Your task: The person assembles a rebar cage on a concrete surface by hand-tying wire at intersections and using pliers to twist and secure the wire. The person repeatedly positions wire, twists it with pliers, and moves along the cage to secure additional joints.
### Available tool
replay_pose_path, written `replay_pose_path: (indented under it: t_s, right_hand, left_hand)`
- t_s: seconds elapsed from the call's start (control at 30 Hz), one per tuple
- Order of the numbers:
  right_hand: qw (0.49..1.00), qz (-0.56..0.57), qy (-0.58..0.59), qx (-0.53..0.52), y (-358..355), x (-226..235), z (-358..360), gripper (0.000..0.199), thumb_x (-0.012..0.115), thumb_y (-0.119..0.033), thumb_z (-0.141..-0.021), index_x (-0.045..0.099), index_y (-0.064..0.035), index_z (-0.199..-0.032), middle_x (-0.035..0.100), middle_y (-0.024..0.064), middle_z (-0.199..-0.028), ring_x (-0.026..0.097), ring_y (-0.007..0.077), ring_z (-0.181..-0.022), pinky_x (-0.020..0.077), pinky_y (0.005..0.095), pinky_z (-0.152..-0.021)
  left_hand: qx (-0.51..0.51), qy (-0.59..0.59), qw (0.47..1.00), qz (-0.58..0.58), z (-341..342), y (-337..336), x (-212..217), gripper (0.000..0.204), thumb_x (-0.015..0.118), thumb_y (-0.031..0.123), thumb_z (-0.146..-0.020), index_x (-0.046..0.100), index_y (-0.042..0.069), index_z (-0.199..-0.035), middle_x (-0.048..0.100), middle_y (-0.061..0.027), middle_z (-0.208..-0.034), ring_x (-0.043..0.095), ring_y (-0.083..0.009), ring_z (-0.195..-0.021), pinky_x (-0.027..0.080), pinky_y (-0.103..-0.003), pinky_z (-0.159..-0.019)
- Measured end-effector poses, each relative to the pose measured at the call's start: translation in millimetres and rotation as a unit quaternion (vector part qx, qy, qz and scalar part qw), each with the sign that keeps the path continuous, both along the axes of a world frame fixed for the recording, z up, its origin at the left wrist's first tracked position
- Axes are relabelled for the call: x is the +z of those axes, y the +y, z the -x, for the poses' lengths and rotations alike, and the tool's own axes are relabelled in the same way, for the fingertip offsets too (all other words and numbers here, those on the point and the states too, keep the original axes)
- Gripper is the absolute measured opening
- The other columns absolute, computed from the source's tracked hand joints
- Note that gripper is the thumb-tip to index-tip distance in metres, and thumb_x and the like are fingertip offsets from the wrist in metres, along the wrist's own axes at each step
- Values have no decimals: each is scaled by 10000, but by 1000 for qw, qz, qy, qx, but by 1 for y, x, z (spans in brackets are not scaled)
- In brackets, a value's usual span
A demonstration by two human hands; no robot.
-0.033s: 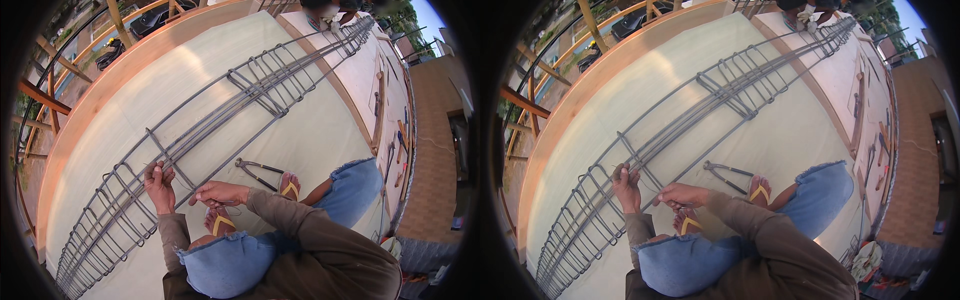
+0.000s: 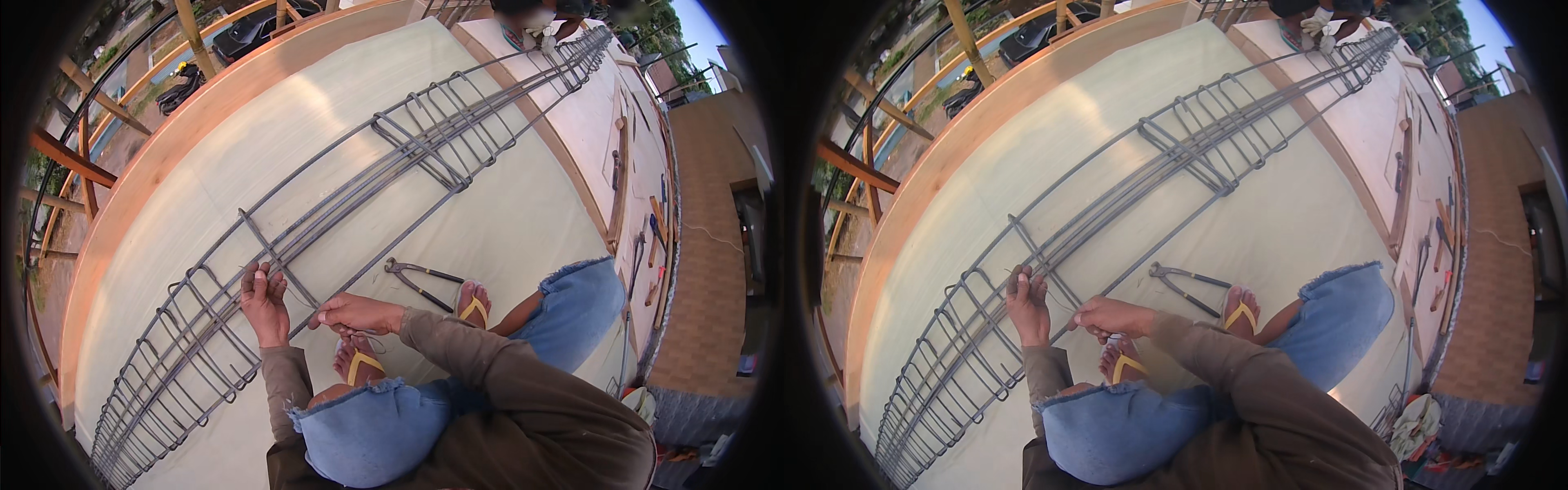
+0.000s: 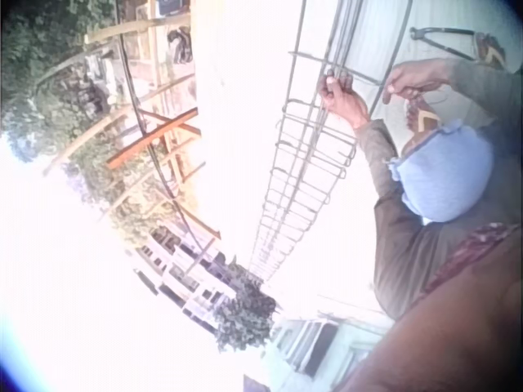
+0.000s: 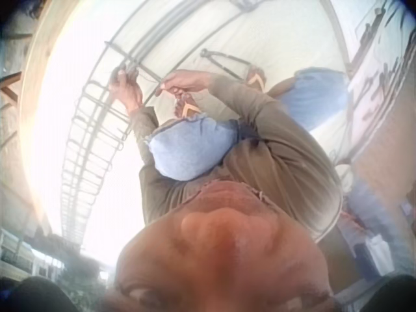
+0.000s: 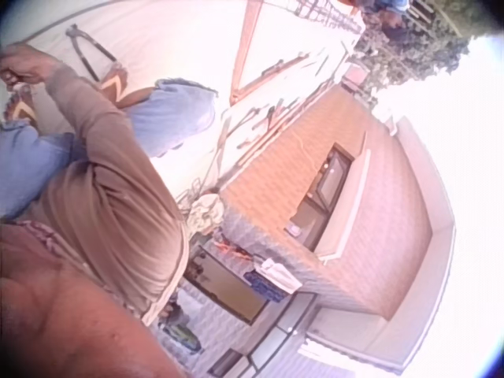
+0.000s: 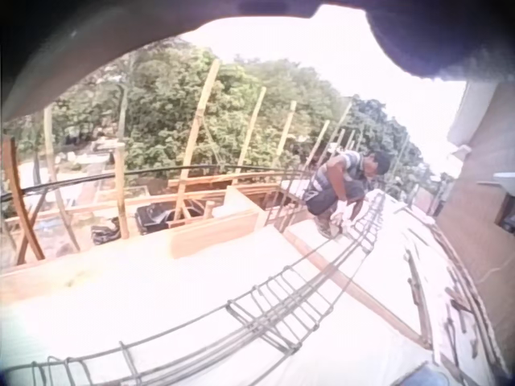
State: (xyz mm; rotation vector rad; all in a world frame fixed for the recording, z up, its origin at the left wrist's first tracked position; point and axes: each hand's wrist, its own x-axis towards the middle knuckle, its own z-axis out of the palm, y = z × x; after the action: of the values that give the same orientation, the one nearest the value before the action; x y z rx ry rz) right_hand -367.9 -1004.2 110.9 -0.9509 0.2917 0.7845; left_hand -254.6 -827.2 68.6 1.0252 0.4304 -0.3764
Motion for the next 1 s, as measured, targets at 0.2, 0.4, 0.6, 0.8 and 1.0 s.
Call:
replay_pose_path:
  t_s: [0.2,0.4,0.6,0.8,1.0]
  right_hand:
    - [886,434,-151,61,28,-31,-20,334,507,-233,-1052,672,56,-1085,607,55,-696,597,247,-657,502,370,-688]
    - [849,421,-296,-119,59,-33,-24,445,552,-263,-1055,556,18,-1400,584,188,-1284,583,241,-1210,556,356,-853]
    - [868,416,-249,-110,24,-23,-65,303,603,-166,-1020,657,22,-1251,690,129,-1165,644,186,-1095,544,318,-868]
    - [806,478,-340,-77,-3,-24,-160,288,591,-169,-990,683,15,-1191,732,160,-1105,698,241,-999,555,362,-819]
    - [774,522,-358,-2,-2,-56,-264,305,585,-207,-998,702,16,-1170,742,175,-1080,698,281,-1007,536,366,-879]
  left_hand:
    - [-64,-25,998,-13,9,-13,-12,357,615,189,-1041,600,-5,-1340,661,-60,-933,665,-148,-772,610,-326,-714]
    - [38,34,995,-86,-21,12,-26,351,573,166,-1037,605,-46,-1315,608,-43,-914,527,-108,-620,411,-241,-513]
    - [-16,70,994,-78,-56,32,-40,280,516,137,-1047,616,-50,-1230,637,-79,-887,503,-100,-573,384,-246,-462]
    - [-12,96,991,-88,-98,9,-57,334,494,176,-1074,597,-53,-1293,598,-56,-964,503,-103,-675,417,-251,-551]
    - [34,124,991,-41,-122,-9,-75,311,539,173,-1066,613,-37,-1284,551,-38,-986,520,-123,-737,423,-243,-570]
